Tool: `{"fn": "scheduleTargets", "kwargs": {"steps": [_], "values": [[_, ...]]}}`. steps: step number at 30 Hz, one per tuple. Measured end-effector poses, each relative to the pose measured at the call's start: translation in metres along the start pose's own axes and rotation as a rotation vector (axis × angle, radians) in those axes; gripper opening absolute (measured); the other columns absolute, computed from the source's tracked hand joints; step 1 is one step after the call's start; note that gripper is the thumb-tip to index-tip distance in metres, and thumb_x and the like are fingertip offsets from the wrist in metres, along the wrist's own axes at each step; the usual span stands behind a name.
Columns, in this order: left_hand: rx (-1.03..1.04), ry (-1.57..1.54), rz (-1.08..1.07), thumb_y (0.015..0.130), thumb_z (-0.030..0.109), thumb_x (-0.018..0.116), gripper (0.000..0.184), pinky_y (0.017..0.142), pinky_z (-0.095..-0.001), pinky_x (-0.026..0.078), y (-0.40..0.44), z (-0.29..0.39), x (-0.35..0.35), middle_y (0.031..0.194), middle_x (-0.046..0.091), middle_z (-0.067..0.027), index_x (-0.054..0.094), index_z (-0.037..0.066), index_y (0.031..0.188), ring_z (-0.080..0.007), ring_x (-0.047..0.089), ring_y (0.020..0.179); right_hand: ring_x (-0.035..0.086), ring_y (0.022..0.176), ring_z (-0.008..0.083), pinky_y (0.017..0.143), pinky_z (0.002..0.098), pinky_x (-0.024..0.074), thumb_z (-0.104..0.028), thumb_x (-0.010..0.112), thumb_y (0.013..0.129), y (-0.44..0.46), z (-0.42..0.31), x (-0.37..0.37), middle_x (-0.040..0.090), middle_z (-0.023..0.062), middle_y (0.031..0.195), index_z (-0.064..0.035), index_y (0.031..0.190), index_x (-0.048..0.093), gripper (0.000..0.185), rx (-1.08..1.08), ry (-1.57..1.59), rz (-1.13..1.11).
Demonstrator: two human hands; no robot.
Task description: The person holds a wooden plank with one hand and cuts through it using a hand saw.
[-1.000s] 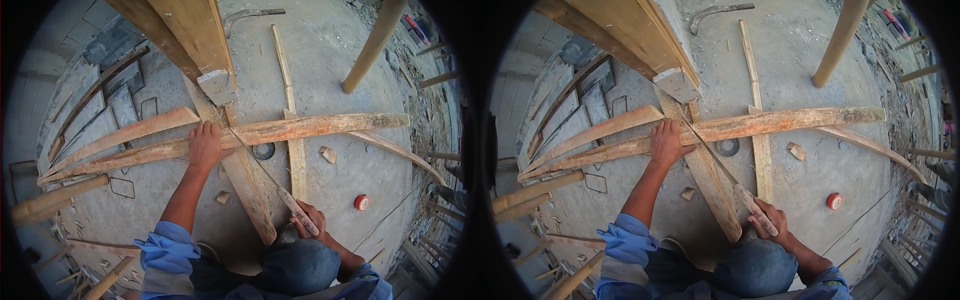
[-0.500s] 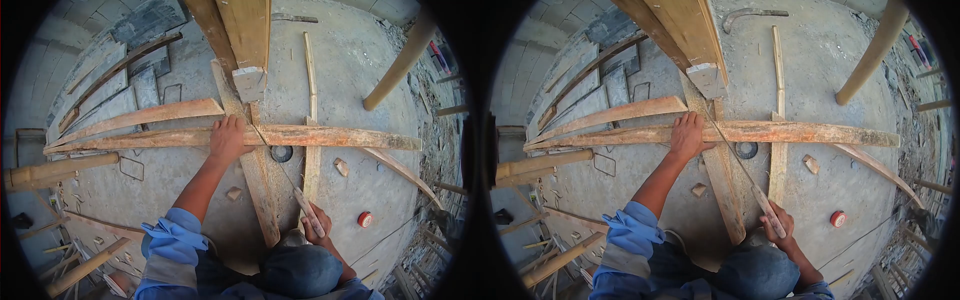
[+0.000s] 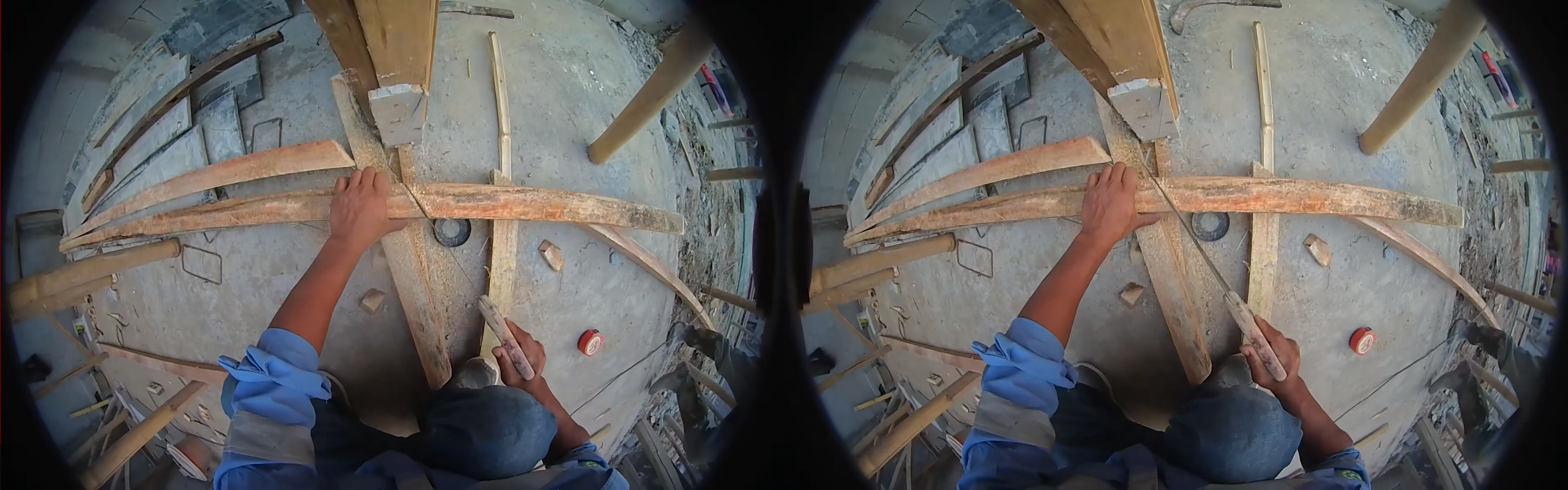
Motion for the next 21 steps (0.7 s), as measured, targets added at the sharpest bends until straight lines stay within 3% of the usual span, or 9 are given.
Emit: {"fn": "scheduleTargets", "kwargs": {"steps": [4,6,9,14,15,19,21], "values": [[-0.006,-0.015,-0.004,0.064,0.052,0.095,0.076,0.100,-0.0453,0.042,0.002,0.002,-0.005,0.115,0.058,-0.0105,0.059,0.006,0.113,-0.0301,0.055,0.115,0.079,0.096,0.0313,0.082,0.0331,0.0610,-0.014,0.081,0.092,0.102,0.008,0.075,0.076,0.0232,0.112,0.0053,0.137,0.063,0.053,0.041,0.180,0.138],[0.002,0.026,0.033,0.064,0.053,0.095,0.077,0.100,-0.0452,0.042,0.009,0.002,-0.012,0.115,0.058,-0.0103,0.059,0.006,0.113,-0.0302,0.055,0.115,0.079,0.099,0.0320,0.084,0.0332,0.0606,-0.013,0.081,0.091,0.129,0.000,0.078,0.076,0.0232,0.112,0.0041,0.138,0.063,0.052,0.015,0.224,0.170],[-0.008,0.020,-0.007,0.063,0.053,0.096,0.078,0.100,-0.0450,0.042,-0.008,0.005,-0.002,0.115,0.058,-0.0103,0.059,0.006,0.113,-0.0302,0.055,0.115,0.078,0.103,0.0319,0.086,0.0345,0.0607,-0.015,0.081,0.091,0.083,0.000,0.054,0.076,0.0239,0.115,0.0052,0.137,0.063,0.053,0.101,0.200,0.082],[0.000,0.007,0.025,0.063,0.046,0.097,0.073,0.099,-0.0453,0.042,0.002,0.006,-0.008,0.114,0.060,-0.0101,0.059,0.007,0.112,-0.0301,0.056,0.114,0.080,0.093,0.0328,0.080,0.0359,0.0631,-0.016,0.082,0.089,-0.017,0.006,0.003,0.076,0.0243,0.116,0.0074,0.134,0.065,0.054,0.017,0.044,0.083],[-0.004,0.002,0.002,0.063,0.048,0.097,0.074,0.099,-0.0452,0.042,-0.006,0.007,-0.002,0.114,0.059,-0.0104,0.059,0.007,0.112,-0.0304,0.056,0.114,0.080,0.085,0.0321,0.074,0.0355,0.0635,-0.015,0.082,0.089,-0.003,0.012,0.015,0.078,0.0220,0.110,0.0058,0.132,0.067,0.050,0.009,0.034,0.100],[-0.013,0.017,0.032,0.062,0.052,0.096,0.078,0.100,-0.0451,0.042,0.005,0.007,-0.007,0.114,0.059,-0.0111,0.058,0.006,0.111,-0.0310,0.055,0.115,0.079,0.080,0.0310,0.070,0.0344,0.0610,-0.014,0.083,0.090,0.124,0.010,0.081,0.078,0.0198,0.105,0.0032,0.129,0.069,0.045,-0.086,0.227,0.268],[-0.021,0.028,0.040,0.062,0.052,0.096,0.077,0.100,-0.0451,0.042,-0.001,0.006,-0.009,0.114,0.059,-0.0112,0.058,0.006,0.111,-0.0310,0.055,0.115,0.079,0.082,0.0311,0.071,0.0345,0.0606,-0.014,0.083,0.090,0.120,0.006,0.079,0.078,0.0204,0.106,0.0032,0.130,0.069,0.046,-0.073,0.270,0.262]]}}
Point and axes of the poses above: each hand's wrist, its own y-axis towards the middle knuckle, its own x-axis out of the palm, z = x × y, the point moved 8 cm from there along y, towards the middle knuckle
